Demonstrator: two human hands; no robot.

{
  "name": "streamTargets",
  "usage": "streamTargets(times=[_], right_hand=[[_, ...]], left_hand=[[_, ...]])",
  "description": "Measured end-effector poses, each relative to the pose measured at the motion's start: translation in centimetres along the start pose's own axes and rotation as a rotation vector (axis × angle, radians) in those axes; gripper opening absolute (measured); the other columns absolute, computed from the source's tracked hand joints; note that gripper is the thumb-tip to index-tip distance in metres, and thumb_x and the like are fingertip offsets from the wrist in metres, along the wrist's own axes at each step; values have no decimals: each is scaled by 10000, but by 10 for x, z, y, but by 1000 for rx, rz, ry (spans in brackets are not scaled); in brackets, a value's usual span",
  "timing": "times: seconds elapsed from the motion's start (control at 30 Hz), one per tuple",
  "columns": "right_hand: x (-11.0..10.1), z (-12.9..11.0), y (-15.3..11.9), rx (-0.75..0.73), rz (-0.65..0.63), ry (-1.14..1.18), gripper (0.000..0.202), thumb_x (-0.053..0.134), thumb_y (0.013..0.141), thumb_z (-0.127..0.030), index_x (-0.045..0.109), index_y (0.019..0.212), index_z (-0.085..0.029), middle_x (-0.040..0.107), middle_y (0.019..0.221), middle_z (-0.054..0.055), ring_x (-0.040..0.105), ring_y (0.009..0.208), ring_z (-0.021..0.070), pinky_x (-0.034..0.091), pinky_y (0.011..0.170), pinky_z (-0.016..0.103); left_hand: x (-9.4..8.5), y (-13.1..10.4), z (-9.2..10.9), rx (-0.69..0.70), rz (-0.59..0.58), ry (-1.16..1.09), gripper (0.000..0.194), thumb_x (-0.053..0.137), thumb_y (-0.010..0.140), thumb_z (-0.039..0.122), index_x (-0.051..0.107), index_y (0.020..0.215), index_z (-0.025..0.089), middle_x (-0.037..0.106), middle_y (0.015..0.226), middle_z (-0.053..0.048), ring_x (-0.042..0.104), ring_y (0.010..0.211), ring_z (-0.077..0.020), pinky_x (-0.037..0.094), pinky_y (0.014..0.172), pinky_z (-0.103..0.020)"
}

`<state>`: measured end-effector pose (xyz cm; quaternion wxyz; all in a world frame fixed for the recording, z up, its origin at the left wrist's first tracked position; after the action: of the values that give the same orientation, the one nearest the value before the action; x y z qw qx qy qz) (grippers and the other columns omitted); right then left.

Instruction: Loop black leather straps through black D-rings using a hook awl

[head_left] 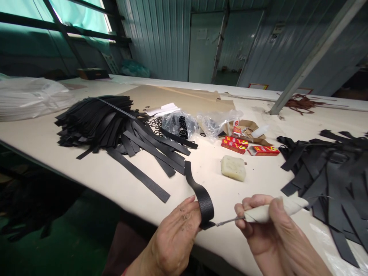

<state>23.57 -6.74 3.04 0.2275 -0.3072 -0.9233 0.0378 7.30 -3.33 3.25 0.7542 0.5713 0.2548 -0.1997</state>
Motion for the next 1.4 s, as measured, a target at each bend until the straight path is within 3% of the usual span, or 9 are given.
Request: streamTargets(times=[0.33,0.53,0.67,0.8,0.97,1.1,1.27,1.4], right_hand=[[3,18,-2,99,-67,155,256,695,691,-427,655,695,-174,618,683,19,553,657,126,538,601,207],[5,22,-4,105,-81,164,230,712,683,-396,657,711,-174,623,699,13,555,672,126,537,621,208],[4,24,-5,97,-59,150,245,699,691,-417,658,707,-176,621,690,14,553,669,125,532,611,205],[5,26,-5,99,-28,136,266,731,645,-427,652,696,-178,628,671,17,560,644,126,527,598,205],[8,26,-5,70,-16,108,270,723,653,-424,622,666,-174,614,632,11,554,593,120,520,572,209],[9,31,-7,94,4,97,277,725,649,-424,607,677,-175,606,636,4,556,587,125,518,561,221],[5,39,-11,104,42,75,301,734,632,-436,596,689,-175,606,666,4,567,615,135,522,592,238],[4,48,-13,91,-5,56,251,647,738,-434,592,709,-190,600,697,0,578,622,143,523,565,254]], left_hand=[[-5,8,8,5,13,11,281,424,795,-28,530,1055,-33,676,962,-214,462,1184,-177,411,1001,-316],[-4,9,7,-19,22,-4,271,412,826,6,527,1070,31,698,942,-178,534,1122,-199,468,945,-339],[-3,8,2,-83,53,-136,302,478,788,-27,532,1076,44,690,977,-176,572,1072,-200,464,942,-317],[0,11,-6,-273,3,-364,278,503,788,-7,595,1026,103,699,939,-119,639,924,-182,487,884,-276],[11,5,-13,-672,-158,-727,234,441,853,120,673,877,136,671,769,-58,616,715,-157,492,664,-228],[19,-11,-15,-970,-234,-869,294,436,873,248,686,767,134,665,741,-56,580,706,-181,451,661,-253],[25,-23,-14,-1075,-202,-990,318,444,866,302,695,746,148,662,724,-50,568,721,-193,436,689,-266],[28,-28,-15,-1143,-124,-1009,341,461,849,338,700,719,132,656,688,-57,555,682,-194,435,682,-279]])
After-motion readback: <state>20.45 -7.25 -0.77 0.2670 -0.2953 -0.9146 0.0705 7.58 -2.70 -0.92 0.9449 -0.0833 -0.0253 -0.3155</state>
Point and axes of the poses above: each hand's wrist, its own y-axis towards the middle knuckle, its own x-axis out of the palm, z = x × y, the point moved 6 cm from there along y, towards the middle knuckle
